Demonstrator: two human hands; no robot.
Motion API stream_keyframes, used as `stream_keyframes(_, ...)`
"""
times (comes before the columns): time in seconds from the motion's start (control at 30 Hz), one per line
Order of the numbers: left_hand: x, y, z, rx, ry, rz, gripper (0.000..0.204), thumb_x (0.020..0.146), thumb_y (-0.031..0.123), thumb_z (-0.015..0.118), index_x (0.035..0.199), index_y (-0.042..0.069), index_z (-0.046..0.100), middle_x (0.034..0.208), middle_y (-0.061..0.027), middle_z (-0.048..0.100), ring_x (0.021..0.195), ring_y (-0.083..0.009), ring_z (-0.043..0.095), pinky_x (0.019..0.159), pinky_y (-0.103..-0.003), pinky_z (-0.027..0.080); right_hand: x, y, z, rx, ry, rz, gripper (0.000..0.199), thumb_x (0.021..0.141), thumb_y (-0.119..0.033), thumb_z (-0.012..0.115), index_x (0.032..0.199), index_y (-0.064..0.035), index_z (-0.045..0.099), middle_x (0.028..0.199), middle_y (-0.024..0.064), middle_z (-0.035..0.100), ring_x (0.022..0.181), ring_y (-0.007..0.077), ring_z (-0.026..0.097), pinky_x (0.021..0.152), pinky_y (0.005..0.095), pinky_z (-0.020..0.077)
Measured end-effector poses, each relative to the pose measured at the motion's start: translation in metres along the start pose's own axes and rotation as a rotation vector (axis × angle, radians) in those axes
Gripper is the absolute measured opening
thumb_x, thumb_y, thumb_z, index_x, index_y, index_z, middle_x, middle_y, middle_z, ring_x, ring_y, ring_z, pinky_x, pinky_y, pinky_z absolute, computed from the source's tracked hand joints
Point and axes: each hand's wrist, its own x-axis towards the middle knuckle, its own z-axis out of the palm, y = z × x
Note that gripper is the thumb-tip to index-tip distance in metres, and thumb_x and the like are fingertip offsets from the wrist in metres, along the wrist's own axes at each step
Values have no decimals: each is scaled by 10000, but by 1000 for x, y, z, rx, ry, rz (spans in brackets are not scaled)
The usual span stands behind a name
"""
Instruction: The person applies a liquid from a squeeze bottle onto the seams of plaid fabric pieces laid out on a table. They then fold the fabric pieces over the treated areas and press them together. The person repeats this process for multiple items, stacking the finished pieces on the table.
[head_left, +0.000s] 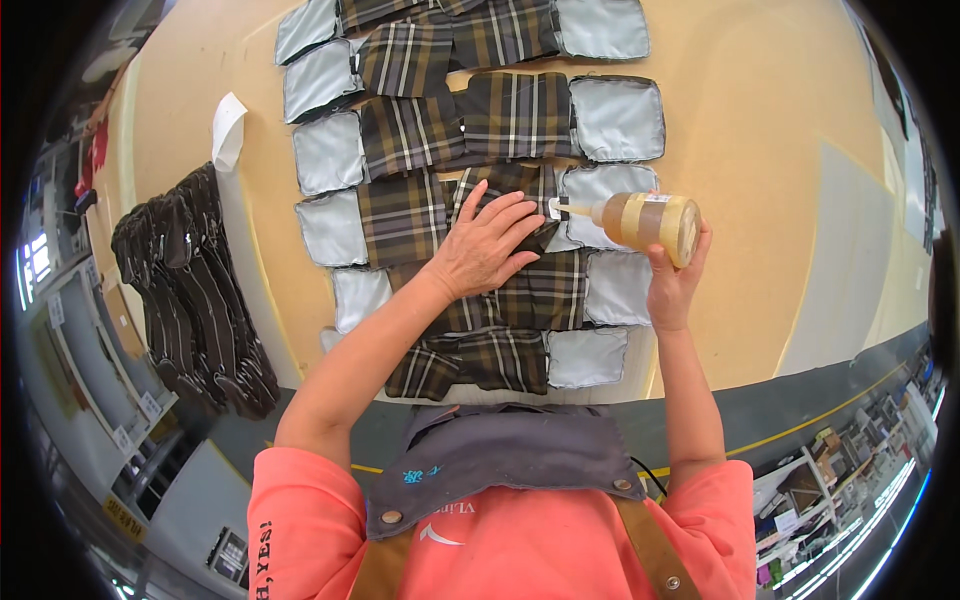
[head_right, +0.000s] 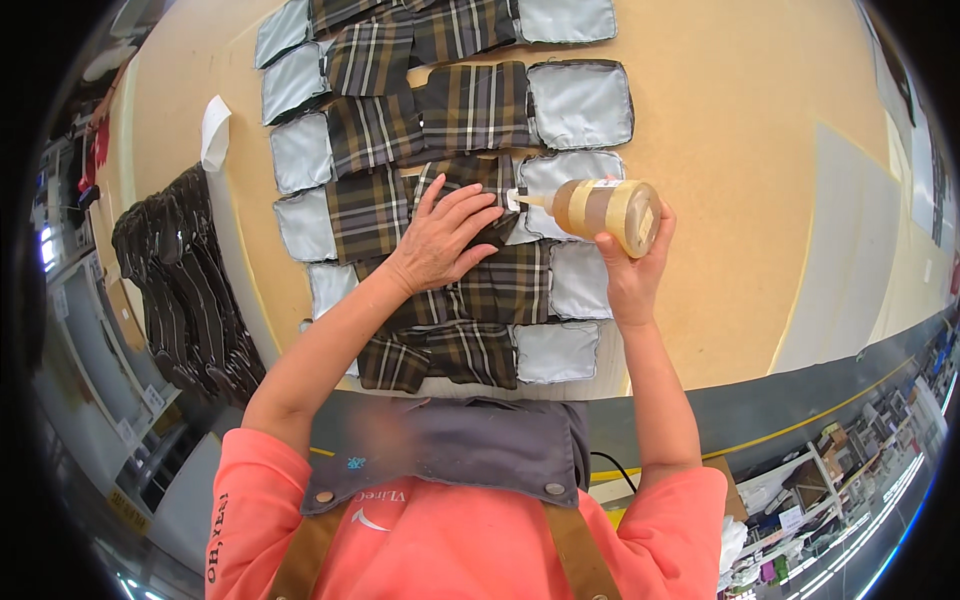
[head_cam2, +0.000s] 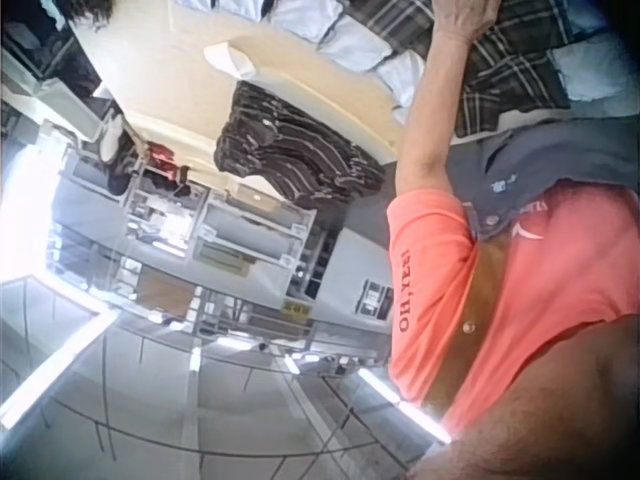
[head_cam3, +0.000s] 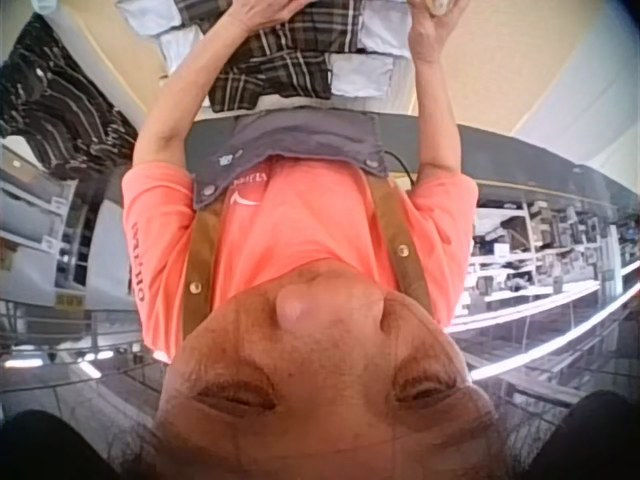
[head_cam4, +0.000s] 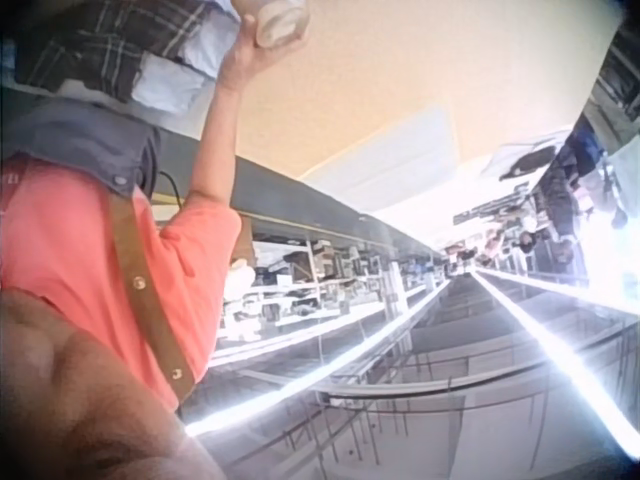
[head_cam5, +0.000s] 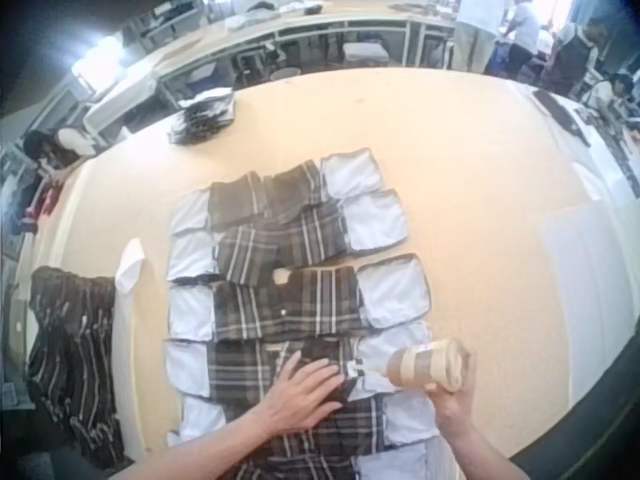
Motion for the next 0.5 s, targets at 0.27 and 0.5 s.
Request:
stream_keyframes(0.27,-2,1,2,1,22,-10,470,861,328,641,1268,118,536,1293,-58,519,1284,-246,427,1144,-510,178,2,-16,-1,-7,-64,2,691,849,-364,719,1321,-32,339,1255,118,485,1180,217,469,1021,359,366)
stream_keyframes(0.5,-4,2,3,10,27,-13,466,866,327,635,1267,113,535,1291,-63,518,1285,-248,424,1145,-508,174,8,-5,0,-73,-13,-29,692,859,-396,700,1321,-25,341,1252,113,479,1189,217,460,1026,347,348)
